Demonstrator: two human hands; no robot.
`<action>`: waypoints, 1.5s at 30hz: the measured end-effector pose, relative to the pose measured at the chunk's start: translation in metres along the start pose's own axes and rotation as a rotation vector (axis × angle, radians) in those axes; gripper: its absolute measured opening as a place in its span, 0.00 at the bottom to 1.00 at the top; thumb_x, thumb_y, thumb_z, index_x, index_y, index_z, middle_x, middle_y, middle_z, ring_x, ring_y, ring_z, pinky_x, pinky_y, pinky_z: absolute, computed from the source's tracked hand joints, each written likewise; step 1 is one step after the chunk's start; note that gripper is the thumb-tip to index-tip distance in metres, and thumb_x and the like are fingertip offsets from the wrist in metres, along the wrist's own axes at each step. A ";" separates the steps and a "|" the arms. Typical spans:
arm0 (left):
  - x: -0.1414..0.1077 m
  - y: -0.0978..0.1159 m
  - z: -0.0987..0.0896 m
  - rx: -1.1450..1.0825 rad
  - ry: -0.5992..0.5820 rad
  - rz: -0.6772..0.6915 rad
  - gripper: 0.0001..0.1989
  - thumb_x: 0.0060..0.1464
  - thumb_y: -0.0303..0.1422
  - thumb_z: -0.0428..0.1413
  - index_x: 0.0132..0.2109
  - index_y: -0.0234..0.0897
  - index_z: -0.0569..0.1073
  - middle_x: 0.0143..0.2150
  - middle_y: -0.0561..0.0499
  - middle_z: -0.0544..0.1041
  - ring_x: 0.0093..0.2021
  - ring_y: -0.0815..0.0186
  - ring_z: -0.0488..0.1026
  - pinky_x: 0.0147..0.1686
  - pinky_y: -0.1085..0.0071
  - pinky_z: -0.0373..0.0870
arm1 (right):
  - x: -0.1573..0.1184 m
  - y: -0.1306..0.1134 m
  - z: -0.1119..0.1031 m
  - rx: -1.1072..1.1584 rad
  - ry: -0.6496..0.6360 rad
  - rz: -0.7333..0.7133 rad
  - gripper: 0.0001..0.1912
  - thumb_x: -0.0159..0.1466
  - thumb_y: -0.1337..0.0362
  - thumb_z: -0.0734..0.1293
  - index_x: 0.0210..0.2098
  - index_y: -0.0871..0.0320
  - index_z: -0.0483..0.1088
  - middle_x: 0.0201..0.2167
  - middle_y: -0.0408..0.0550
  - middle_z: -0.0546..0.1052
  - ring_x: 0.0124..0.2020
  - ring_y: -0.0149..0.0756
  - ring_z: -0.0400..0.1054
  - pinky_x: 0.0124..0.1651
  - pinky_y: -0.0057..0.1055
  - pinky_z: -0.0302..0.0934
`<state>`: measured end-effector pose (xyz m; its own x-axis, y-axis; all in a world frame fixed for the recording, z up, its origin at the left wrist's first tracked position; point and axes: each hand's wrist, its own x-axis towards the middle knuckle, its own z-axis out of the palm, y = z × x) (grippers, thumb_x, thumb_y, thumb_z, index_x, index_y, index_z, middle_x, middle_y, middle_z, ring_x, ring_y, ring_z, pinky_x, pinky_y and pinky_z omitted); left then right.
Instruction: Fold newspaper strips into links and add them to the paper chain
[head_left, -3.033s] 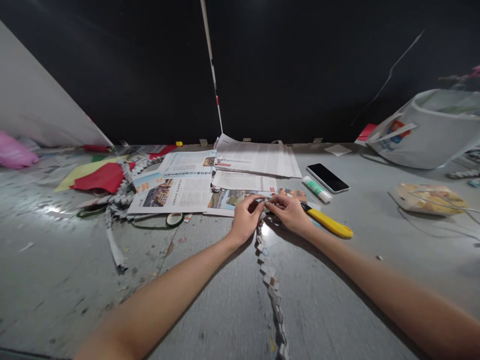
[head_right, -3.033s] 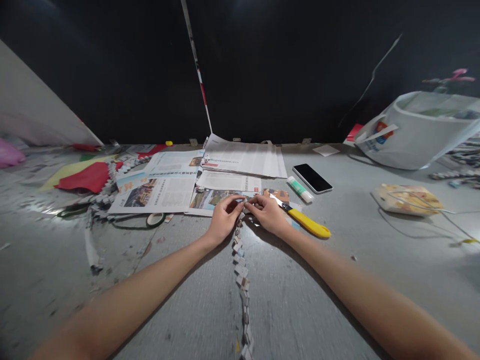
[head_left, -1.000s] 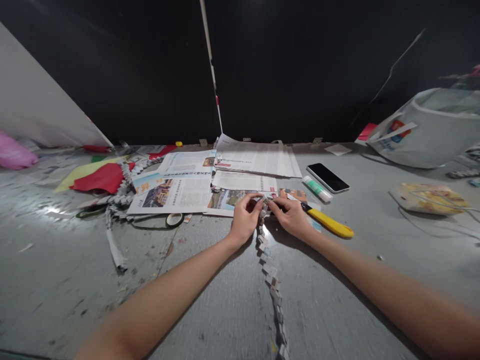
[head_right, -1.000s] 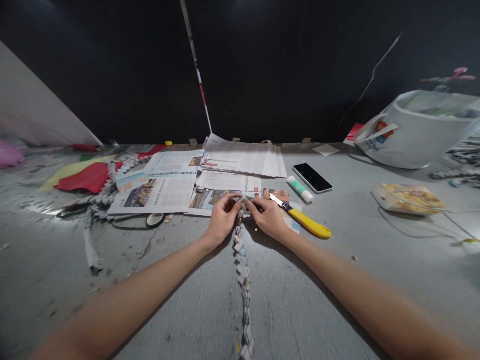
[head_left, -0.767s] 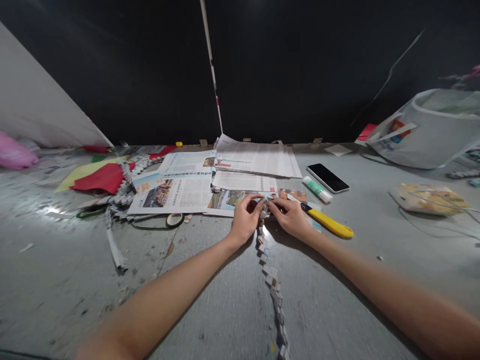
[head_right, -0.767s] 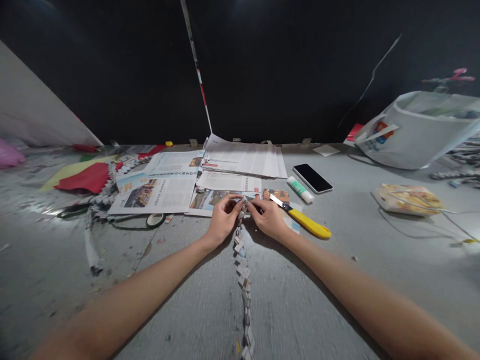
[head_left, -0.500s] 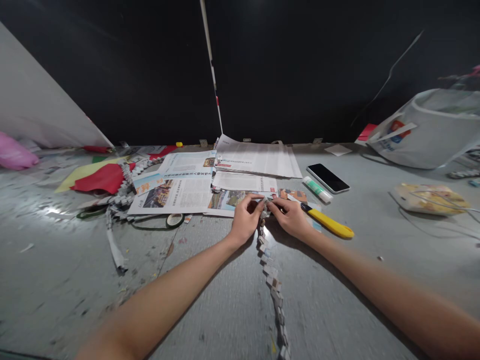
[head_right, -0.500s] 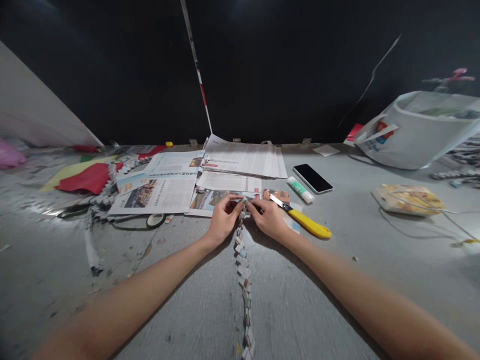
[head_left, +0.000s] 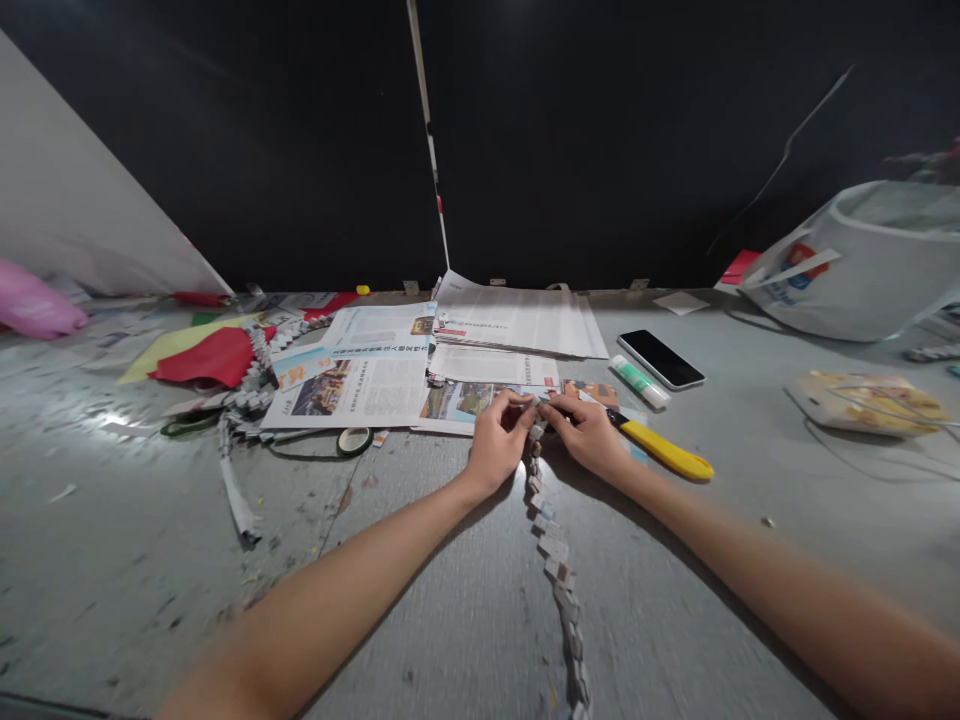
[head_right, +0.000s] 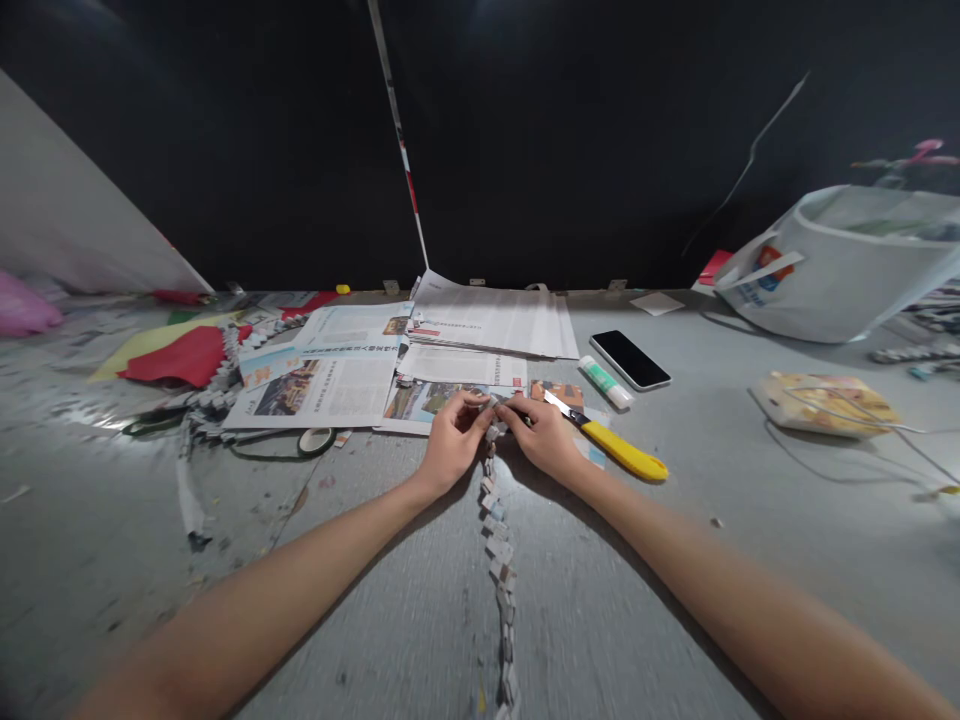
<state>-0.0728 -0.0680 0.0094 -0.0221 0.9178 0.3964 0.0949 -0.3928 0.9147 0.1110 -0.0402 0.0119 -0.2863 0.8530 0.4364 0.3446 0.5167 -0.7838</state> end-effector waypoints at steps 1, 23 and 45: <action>0.000 0.000 0.000 -0.002 0.004 0.000 0.18 0.67 0.51 0.64 0.45 0.39 0.79 0.43 0.45 0.83 0.44 0.61 0.81 0.47 0.64 0.76 | 0.000 0.000 0.000 0.000 -0.001 0.002 0.16 0.75 0.53 0.67 0.32 0.53 0.75 0.28 0.45 0.78 0.30 0.39 0.70 0.36 0.36 0.63; 0.001 -0.004 0.003 -0.147 0.097 -0.125 0.22 0.58 0.52 0.71 0.37 0.38 0.77 0.34 0.49 0.81 0.37 0.64 0.78 0.41 0.67 0.74 | -0.001 -0.006 -0.005 -0.050 -0.052 -0.023 0.21 0.76 0.49 0.65 0.31 0.53 0.73 0.27 0.46 0.78 0.30 0.39 0.68 0.36 0.36 0.63; -0.012 0.010 0.000 0.273 0.136 0.368 0.14 0.73 0.40 0.59 0.36 0.42 0.73 0.38 0.47 0.81 0.42 0.59 0.79 0.46 0.63 0.74 | -0.005 0.004 0.005 0.160 0.152 -0.089 0.15 0.72 0.48 0.73 0.45 0.51 0.74 0.40 0.50 0.80 0.41 0.43 0.77 0.47 0.42 0.74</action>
<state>-0.0711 -0.0827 0.0137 -0.0668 0.6974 0.7135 0.3782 -0.6441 0.6649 0.1090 -0.0427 0.0042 -0.1671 0.8124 0.5586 0.1745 0.5820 -0.7942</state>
